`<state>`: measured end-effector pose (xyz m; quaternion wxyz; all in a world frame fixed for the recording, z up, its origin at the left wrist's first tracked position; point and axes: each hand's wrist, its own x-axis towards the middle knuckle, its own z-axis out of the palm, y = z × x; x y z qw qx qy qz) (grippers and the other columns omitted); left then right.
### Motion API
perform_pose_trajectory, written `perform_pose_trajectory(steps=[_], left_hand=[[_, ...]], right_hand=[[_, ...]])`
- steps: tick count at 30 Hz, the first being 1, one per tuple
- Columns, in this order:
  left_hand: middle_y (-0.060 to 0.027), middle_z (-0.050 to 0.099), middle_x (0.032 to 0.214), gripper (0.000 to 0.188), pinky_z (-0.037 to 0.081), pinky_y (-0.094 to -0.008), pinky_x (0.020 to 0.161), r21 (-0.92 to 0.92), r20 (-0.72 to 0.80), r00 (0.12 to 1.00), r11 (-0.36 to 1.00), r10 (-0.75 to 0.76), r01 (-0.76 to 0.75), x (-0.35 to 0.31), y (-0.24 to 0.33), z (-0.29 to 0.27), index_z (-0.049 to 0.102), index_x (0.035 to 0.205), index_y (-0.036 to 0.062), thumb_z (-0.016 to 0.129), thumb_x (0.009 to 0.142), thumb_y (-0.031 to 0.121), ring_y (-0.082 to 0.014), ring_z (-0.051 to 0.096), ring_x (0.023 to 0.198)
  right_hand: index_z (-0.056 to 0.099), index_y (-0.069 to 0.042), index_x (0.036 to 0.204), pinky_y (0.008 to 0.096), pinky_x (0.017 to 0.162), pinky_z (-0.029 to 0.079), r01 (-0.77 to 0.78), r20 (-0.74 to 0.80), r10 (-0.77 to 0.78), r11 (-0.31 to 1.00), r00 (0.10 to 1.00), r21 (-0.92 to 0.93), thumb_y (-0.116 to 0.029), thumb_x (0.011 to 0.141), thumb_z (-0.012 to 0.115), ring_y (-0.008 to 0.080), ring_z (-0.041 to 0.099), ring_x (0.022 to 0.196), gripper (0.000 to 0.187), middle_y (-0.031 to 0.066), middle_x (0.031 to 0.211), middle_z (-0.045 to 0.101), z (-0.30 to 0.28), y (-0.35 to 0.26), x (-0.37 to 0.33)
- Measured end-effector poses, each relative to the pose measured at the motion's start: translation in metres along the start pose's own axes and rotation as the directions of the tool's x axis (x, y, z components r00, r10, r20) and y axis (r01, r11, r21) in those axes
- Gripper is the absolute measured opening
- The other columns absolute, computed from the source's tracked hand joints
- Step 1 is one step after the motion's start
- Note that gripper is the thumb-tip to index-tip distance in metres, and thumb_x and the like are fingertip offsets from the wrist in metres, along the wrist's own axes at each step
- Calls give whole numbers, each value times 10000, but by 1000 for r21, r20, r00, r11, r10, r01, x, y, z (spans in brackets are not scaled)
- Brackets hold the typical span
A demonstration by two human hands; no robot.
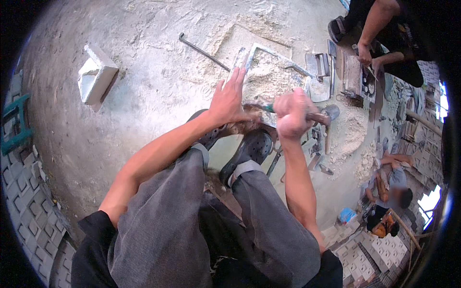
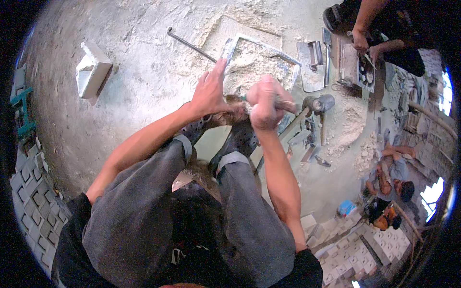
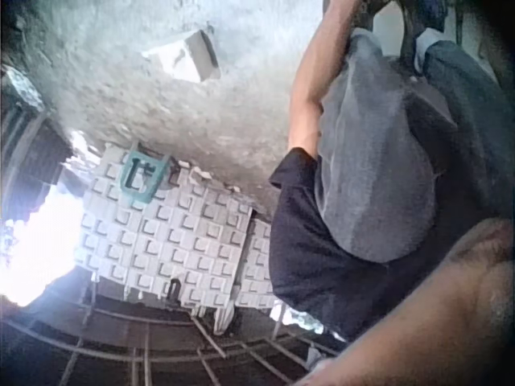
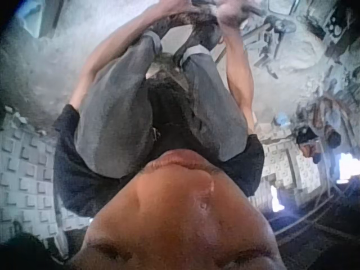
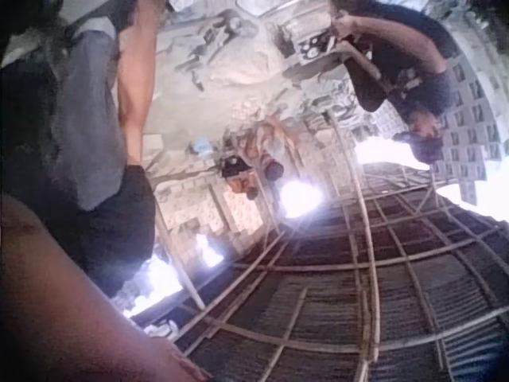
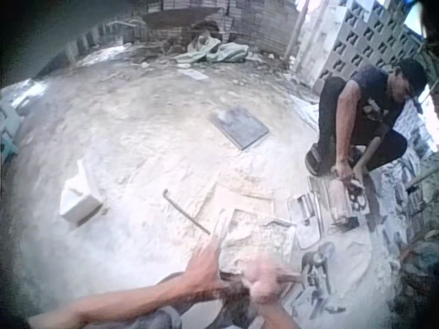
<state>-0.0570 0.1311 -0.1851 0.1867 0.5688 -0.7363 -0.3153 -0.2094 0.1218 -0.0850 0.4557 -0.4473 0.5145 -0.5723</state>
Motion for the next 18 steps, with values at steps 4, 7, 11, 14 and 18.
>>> perform_pose_trajectory(steps=[4, 7, 11, 14, 18], left_hand=[[-257, 226, 1575, 1360, 228, -539, 1171, 20, -48, 997, 998, 53, -52, 6, 4, -4, 139, 1529, -43, 785, 596, 707, -378, 239, 1470], [-222, 244, 1583, 1283, 186, -543, 1185, 154, -20, 980, 969, 198, -193, -5, 6, -6, 231, 1516, -33, 719, 633, 760, -361, 229, 1477], [-110, 304, 1589, 1084, 111, -537, 1208, 282, 85, 953, 911, 290, -302, -20, 1, -6, 394, 1479, 31, 597, 731, 788, -319, 204, 1495], [-80, 318, 1588, 993, 97, -538, 1211, 283, 107, 934, 890, 341, -357, -21, -1, -4, 414, 1480, 75, 563, 781, 765, -307, 194, 1501], [-62, 320, 1589, 924, 85, -534, 1214, 281, 126, 919, 875, 373, -394, -20, 1, 0, 428, 1481, 116, 542, 815, 746, -297, 191, 1504]], right_hand=[[300, -127, 558, 309, 429, 203, -22, -9, 24, 988, 1000, 154, -257, 1027, 437, 101, 208, 404, 506, -26, 468, 256, -4, -31, 10], [295, -129, 551, 310, 425, 199, -17, -70, 27, 990, 997, 140, -255, 1028, 433, 104, 208, 398, 511, -25, 462, 251, -10, -30, 16], [293, -132, 551, 308, 419, 196, -51, -113, 64, 992, 991, 117, -251, 1029, 429, 108, 212, 391, 511, -24, 461, 256, -12, -24, 21], [289, -135, 553, 304, 418, 192, -45, -113, 60, 991, 992, 125, -254, 1031, 430, 107, 208, 391, 512, -25, 462, 255, -6, -22, 18], [287, -134, 557, 302, 419, 192, -57, -121, 74, 989, 990, 138, -251, 1032, 432, 106, 207, 394, 510, -26, 464, 247, -8, -17, 16]])
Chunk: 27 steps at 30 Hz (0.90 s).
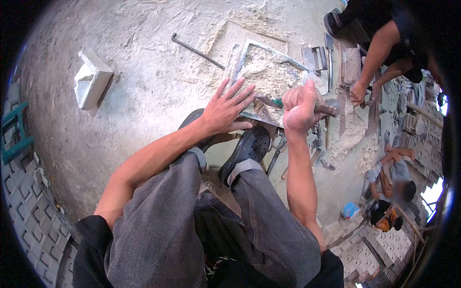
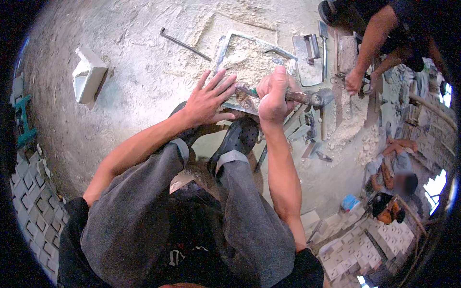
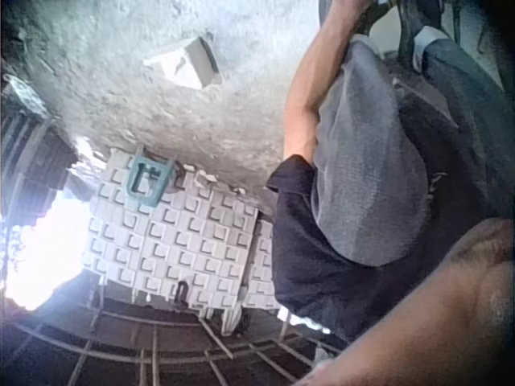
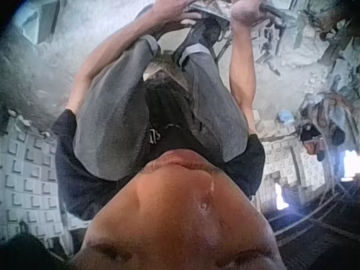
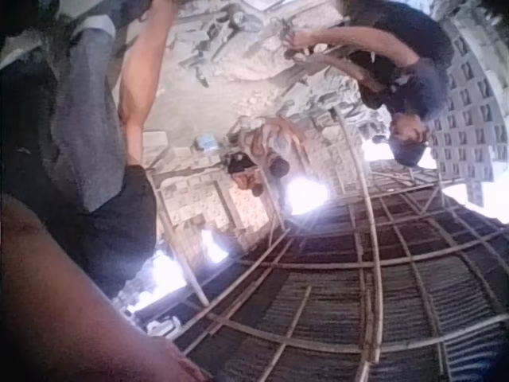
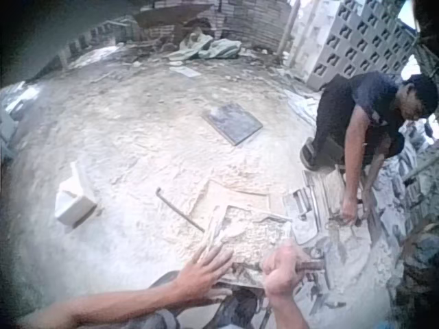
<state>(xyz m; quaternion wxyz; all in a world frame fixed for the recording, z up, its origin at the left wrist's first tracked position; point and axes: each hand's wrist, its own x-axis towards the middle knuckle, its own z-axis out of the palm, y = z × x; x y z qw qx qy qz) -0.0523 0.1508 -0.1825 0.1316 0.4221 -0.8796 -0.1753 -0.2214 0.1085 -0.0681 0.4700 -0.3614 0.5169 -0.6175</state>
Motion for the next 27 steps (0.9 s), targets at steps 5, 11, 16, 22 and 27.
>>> perform_pose_trajectory(steps=[5, 11, 16, 22, 27], left_hand=[[-164, 267, 1594, 1123, 73, -536, 1213, -45, -57, 992, 993, -113, 110, 0, -6, 1, 316, 1505, 2, 592, 745, 781, -318, 171, 1507], [-284, 189, 1582, 1360, 85, -560, 1200, -164, -92, 949, 944, -303, 285, -5, -14, 2, 154, 1525, -66, 702, 620, 790, -392, 139, 1502], [-292, 202, 1574, 1427, 98, -570, 1191, -169, -102, 933, 931, -344, 325, -4, -11, 7, 144, 1521, -80, 674, 577, 850, -399, 179, 1489], [-275, 193, 1583, 1450, 97, -551, 1199, -161, -58, 904, 897, -424, 411, 6, -5, 8, 110, 1524, -75, 718, 561, 822, -383, 196, 1488], [-264, 205, 1581, 1478, 102, -546, 1200, -241, -79, 891, 876, -447, 418, 7, -2, 6, 108, 1522, -79, 748, 528, 809, -360, 192, 1494]], right_hand=[[291, -136, 561, 303, 418, 193, 17, -21, -18, 999, 1000, -30, -264, 1035, 438, 101, 212, 401, 513, -33, 470, 249, -8, 5, 3], [426, -75, 583, 280, 450, 297, 36, -13, -38, 986, 999, -164, -234, 1018, 503, 89, 386, 471, 469, -10, 508, 412, -2, 26, -19], [455, -52, 597, 284, 467, 299, -23, 53, 28, 996, 998, -87, -233, 1014, 504, 83, 394, 486, 457, -9, 539, 449, 12, 26, -30], [455, -60, 607, 277, 473, 296, -12, 149, 23, 997, 989, -74, -240, 1016, 504, 74, 390, 495, 449, -14, 536, 441, 23, 29, -34], [462, -78, 606, 274, 470, 306, -17, 167, 6, 998, 986, 67, -217, 1007, 511, 79, 404, 495, 427, -10, 548, 459, 11, -6, -26]])
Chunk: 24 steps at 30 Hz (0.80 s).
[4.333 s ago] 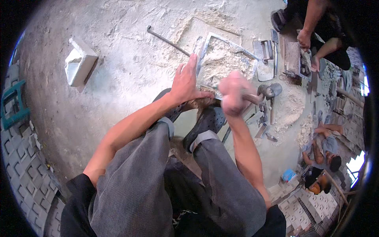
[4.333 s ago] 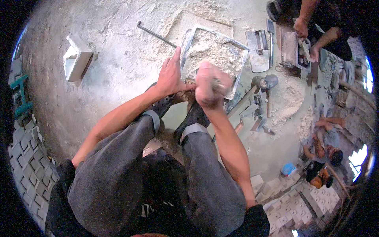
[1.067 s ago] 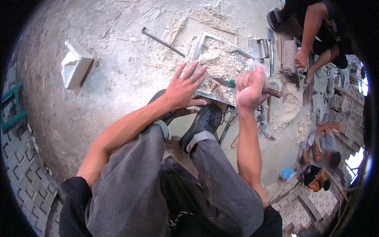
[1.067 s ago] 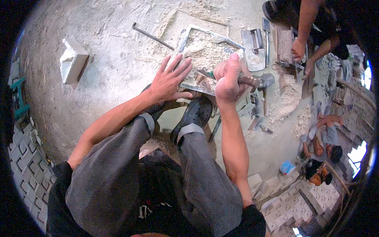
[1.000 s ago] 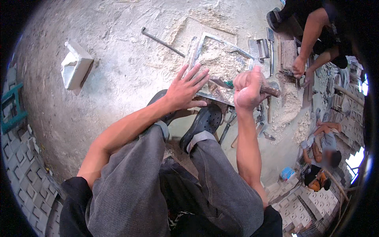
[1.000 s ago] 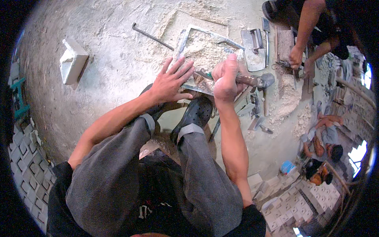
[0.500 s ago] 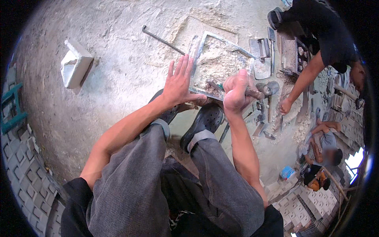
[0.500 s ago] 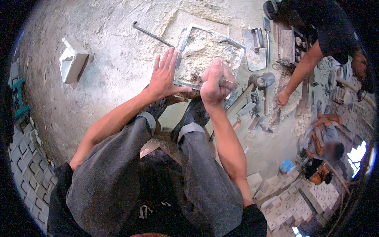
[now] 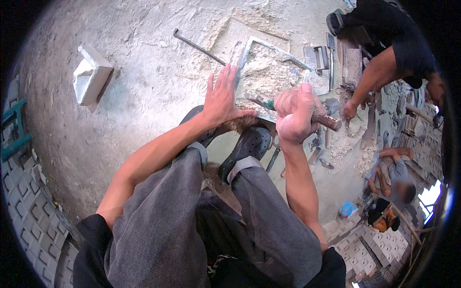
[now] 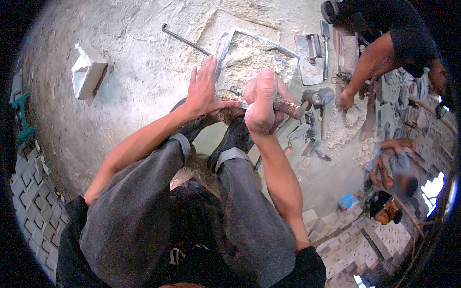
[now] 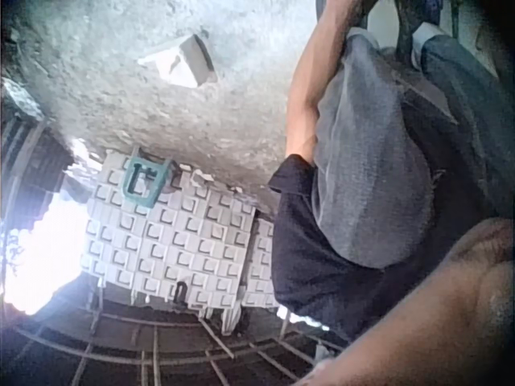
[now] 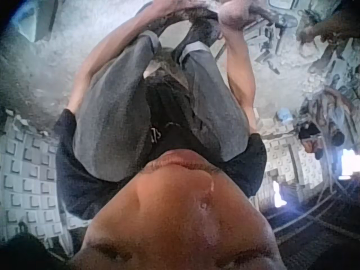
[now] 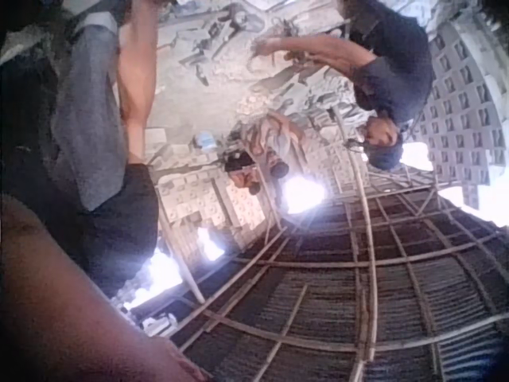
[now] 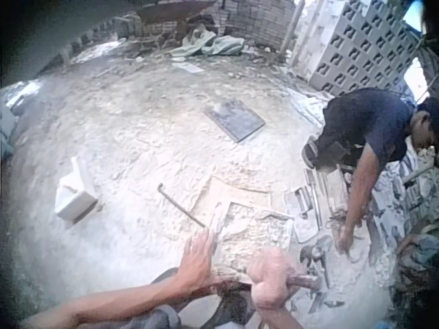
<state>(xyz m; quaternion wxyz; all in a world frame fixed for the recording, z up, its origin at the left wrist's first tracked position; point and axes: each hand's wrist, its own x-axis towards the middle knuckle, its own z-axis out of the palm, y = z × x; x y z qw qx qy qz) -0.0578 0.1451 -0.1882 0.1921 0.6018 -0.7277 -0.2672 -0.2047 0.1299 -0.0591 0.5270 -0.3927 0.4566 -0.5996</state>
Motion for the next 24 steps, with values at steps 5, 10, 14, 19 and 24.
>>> perform_pose_trajectory(steps=[5, 10, 14, 19, 24], left_hand=[[-257, 195, 1585, 1511, 121, -557, 1194, 16, -5, 999, 999, -40, 40, 0, -4, 5, 91, 1521, -83, 765, 499, 803, -350, 183, 1498], [-258, 195, 1584, 1516, 140, -580, 1183, -5, -9, 999, 1000, -31, 31, -2, -4, 5, 78, 1518, -87, 790, 492, 772, -352, 172, 1501], [-253, 200, 1584, 1512, 140, -594, 1175, 12, 8, 999, 999, -44, 44, -1, -7, 7, 75, 1519, -82, 799, 492, 759, -354, 177, 1499], [-246, 191, 1589, 1505, 142, -596, 1174, 9, -20, 999, 999, -40, 40, -3, -8, 6, 73, 1520, -83, 797, 501, 755, -350, 175, 1499], [-238, 185, 1593, 1525, 141, -593, 1177, 24, 13, 998, 998, -54, 54, -1, -7, 8, 68, 1523, -79, 788, 488, 778, -347, 171, 1500]], right_hand=[[506, -25, 623, 285, 461, 320, -28, 55, 55, 911, 997, -412, -192, 973, 519, 94, 407, 482, 388, 6, 528, 465, 10, 16, -2], [499, -37, 617, 299, 463, 327, 258, 153, -219, 909, 964, -326, -169, 964, 509, 93, 408, 488, 372, 11, 527, 448, 5, 20, -2], [480, -21, 626, 319, 446, 329, 68, 122, -16, 900, 992, -430, -145, 947, 515, 102, 418, 469, 346, 39, 513, 406, 1, 31, 1], [449, -28, 623, 324, 456, 335, 120, 156, -90, 974, 984, -194, -141, 942, 514, 100, 391, 462, 345, 34, 517, 383, 8, 11, -3], [480, -36, 615, 306, 455, 322, 176, 197, -100, 891, 975, -419, -153, 971, 507, 86, 406, 488, 376, 31, 516, 420, 5, 26, 5]])
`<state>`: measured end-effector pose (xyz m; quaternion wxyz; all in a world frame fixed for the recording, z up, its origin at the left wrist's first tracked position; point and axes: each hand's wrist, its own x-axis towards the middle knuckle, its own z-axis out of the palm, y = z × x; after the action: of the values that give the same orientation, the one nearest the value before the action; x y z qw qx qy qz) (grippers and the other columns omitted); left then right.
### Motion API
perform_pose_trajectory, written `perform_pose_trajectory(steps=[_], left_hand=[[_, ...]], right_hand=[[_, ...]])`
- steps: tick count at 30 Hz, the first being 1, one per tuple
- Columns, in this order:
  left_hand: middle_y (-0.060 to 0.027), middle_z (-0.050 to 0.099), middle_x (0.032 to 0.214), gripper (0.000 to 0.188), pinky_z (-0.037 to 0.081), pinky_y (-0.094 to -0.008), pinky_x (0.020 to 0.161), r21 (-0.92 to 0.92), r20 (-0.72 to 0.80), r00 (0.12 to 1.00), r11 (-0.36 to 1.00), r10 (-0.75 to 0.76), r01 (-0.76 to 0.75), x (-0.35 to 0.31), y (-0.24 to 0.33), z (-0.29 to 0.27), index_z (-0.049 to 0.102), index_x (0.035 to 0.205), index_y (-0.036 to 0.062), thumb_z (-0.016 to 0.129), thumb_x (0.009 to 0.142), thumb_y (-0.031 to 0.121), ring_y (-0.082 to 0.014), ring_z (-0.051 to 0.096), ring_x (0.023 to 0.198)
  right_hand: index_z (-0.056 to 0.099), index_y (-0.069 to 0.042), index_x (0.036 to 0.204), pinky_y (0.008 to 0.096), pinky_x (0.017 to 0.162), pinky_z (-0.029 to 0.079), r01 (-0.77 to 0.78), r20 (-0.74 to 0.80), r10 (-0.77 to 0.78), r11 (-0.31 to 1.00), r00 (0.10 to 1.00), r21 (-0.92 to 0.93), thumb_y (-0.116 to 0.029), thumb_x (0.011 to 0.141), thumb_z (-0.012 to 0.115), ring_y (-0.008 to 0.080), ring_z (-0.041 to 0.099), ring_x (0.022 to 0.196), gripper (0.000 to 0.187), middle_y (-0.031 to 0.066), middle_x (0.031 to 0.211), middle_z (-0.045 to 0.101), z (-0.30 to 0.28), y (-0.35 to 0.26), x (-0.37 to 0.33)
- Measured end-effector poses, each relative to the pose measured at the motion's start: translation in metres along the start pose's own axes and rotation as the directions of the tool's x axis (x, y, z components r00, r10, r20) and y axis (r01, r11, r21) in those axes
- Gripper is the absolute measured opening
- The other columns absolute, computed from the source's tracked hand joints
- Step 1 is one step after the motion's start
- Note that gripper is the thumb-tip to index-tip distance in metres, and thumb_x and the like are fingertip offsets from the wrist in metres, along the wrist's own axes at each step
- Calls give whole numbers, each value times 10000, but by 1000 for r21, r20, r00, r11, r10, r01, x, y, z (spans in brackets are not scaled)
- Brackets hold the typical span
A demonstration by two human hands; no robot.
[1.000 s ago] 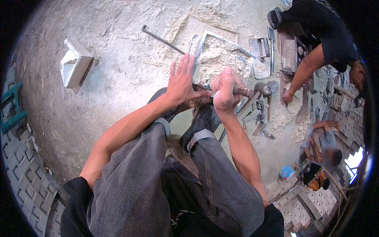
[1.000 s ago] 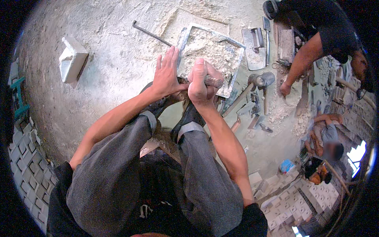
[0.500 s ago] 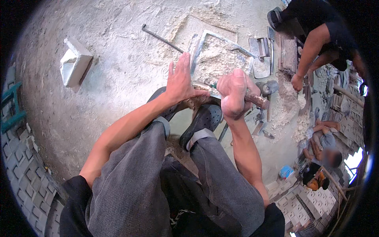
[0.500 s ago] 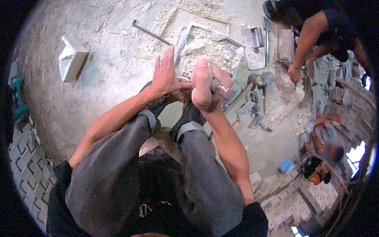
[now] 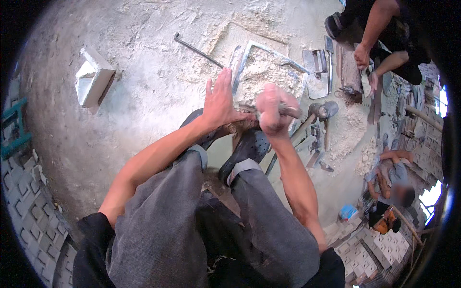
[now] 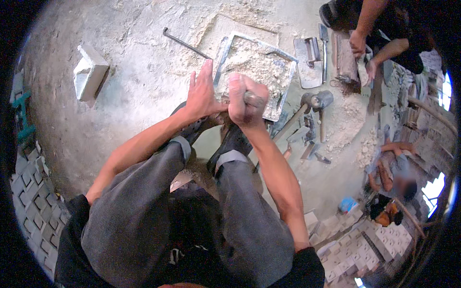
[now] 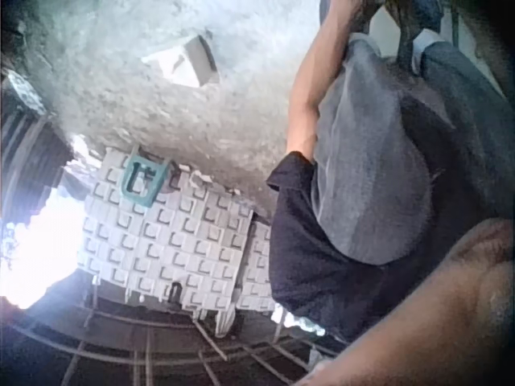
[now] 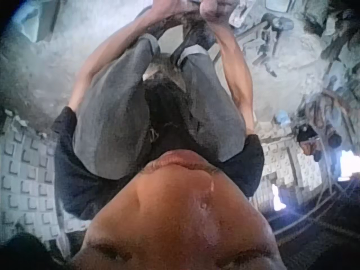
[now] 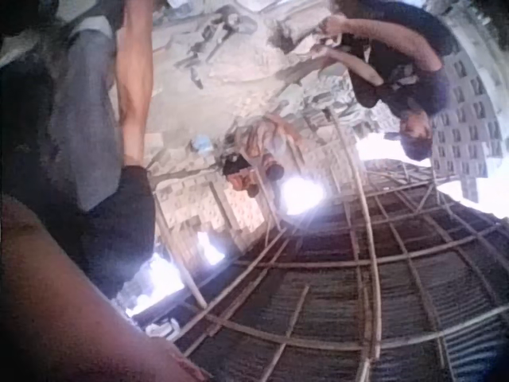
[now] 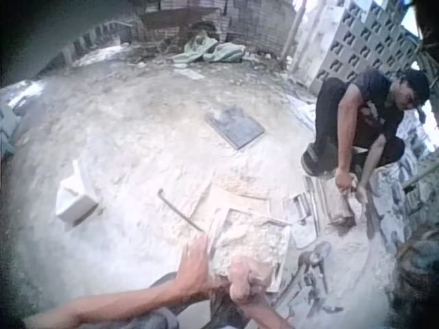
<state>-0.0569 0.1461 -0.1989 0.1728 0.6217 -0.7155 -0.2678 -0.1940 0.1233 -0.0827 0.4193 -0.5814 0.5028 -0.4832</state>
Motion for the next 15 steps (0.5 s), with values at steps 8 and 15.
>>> perform_pose_trajectory(steps=[8, 15], left_hand=[[-273, 207, 1575, 1567, 156, -578, 1180, -38, 84, 996, 999, -21, 24, 23, 11, -18, 68, 1532, -62, 809, 435, 777, -349, 194, 1495], [-261, 197, 1586, 1563, 151, -576, 1185, -58, 64, 996, 997, 54, -50, 0, -4, -12, 65, 1530, -62, 823, 436, 758, -357, 195, 1496]], right_hand=[[324, -106, 581, 303, 424, 214, -75, -218, 156, 937, 963, 340, -206, 1029, 426, 87, 232, 415, 471, -27, 482, 292, -8, -5, 3], [330, -107, 584, 290, 438, 249, 51, -141, -17, 968, 990, 244, -168, 986, 447, 87, 276, 426, 423, -23, 501, 300, -1, -33, -4]])
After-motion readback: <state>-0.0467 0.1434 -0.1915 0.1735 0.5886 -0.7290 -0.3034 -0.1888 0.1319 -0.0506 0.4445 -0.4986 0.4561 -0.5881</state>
